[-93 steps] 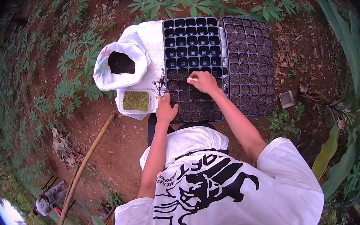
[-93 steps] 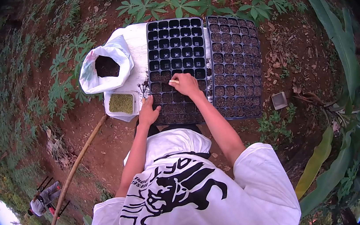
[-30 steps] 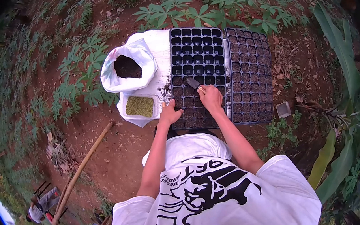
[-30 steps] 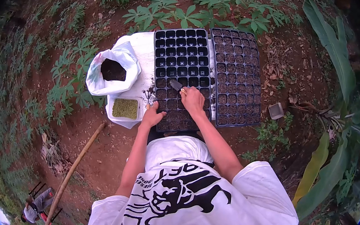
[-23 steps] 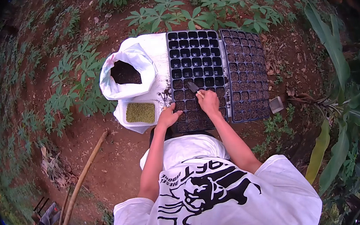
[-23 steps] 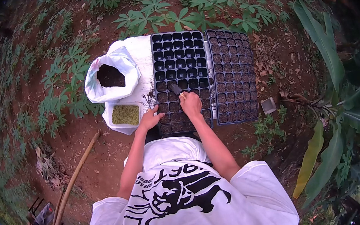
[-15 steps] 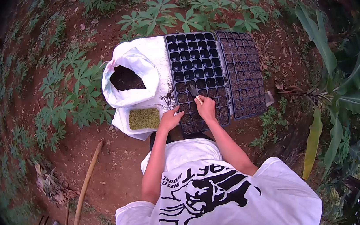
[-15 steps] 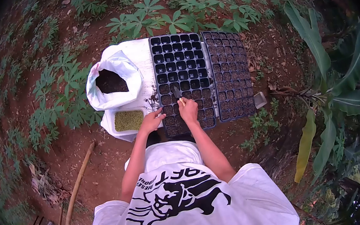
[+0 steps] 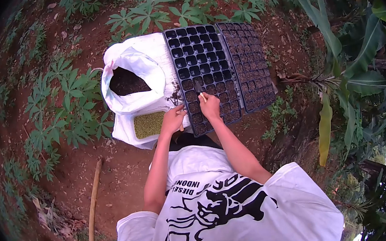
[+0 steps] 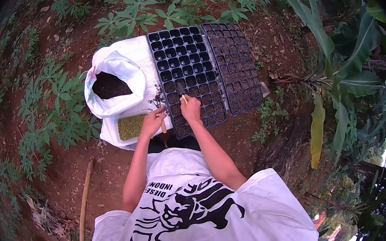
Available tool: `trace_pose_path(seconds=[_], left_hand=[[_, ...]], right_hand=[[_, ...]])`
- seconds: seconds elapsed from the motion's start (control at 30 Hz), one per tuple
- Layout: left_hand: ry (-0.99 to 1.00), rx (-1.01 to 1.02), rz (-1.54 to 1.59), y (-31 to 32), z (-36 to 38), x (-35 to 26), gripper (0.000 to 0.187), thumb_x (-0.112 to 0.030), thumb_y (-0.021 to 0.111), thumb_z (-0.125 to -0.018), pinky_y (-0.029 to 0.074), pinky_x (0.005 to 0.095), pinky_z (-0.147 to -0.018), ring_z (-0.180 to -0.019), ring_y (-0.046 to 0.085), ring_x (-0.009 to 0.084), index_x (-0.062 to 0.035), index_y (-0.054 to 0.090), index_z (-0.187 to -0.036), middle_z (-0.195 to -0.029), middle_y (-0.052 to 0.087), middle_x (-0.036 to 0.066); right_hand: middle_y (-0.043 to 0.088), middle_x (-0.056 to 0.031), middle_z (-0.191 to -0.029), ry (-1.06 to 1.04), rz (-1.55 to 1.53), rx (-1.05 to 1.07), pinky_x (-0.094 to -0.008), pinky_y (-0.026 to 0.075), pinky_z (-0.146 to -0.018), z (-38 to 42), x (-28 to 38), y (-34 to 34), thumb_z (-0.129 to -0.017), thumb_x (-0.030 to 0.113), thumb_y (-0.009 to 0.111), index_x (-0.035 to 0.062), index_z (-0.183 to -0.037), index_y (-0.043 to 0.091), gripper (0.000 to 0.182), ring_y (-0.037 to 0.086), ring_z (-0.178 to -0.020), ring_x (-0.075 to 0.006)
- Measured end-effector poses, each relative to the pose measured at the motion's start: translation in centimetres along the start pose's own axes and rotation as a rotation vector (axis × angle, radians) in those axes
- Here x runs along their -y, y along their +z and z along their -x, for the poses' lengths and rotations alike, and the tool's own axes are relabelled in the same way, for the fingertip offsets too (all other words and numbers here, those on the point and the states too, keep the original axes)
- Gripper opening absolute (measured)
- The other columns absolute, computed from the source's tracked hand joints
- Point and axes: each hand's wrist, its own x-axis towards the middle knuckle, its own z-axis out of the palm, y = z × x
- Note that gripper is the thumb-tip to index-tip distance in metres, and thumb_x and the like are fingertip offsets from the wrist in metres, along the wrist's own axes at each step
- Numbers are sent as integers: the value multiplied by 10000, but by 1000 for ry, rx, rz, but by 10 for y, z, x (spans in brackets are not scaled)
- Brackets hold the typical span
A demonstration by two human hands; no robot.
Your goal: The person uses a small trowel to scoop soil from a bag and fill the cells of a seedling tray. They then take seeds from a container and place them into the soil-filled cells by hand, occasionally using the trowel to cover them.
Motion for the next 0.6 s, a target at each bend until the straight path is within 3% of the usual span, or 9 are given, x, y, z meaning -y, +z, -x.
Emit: trace_pose_path(seconds=[0.13,0.3,0.53,0.6], left_hand=[[8,-30,22,4,-3,-6,421,-287,639,-910,503,363,-941,-1033,690,276,-48,668,-1255,-1147,716,168],[48,-24,27,15,-11,-1,378,-261,648,-895,528,378,-884,-976,704,295,-74,687,-1222,-1070,729,176],[56,-54,22,16,-12,4,340,-215,621,-912,532,373,-862,-961,709,271,-67,690,-1210,-1050,733,156],[66,-77,11,15,-21,0,332,-209,616,-914,533,366,-855,-953,712,262,-66,692,-1204,-1050,735,150]], right_hand=[[690,-277,-939,-52,17,2,-461,541,-803,2,-10,-4,-891,204,700,-25,-1103,719,313,684,-896,-423],[669,-259,-902,-175,90,-52,-491,533,-763,-5,-15,-14,-886,193,707,6,-1135,717,312,669,-858,-428],[692,-256,-896,-133,72,-49,-464,545,-776,-10,-28,-13,-887,205,706,-37,-1115,709,333,687,-854,-411],[677,-252,-909,-154,60,15,-477,543,-770,-19,-31,-14,-895,215,698,-5,-1140,709,330,678,-865,-420]])
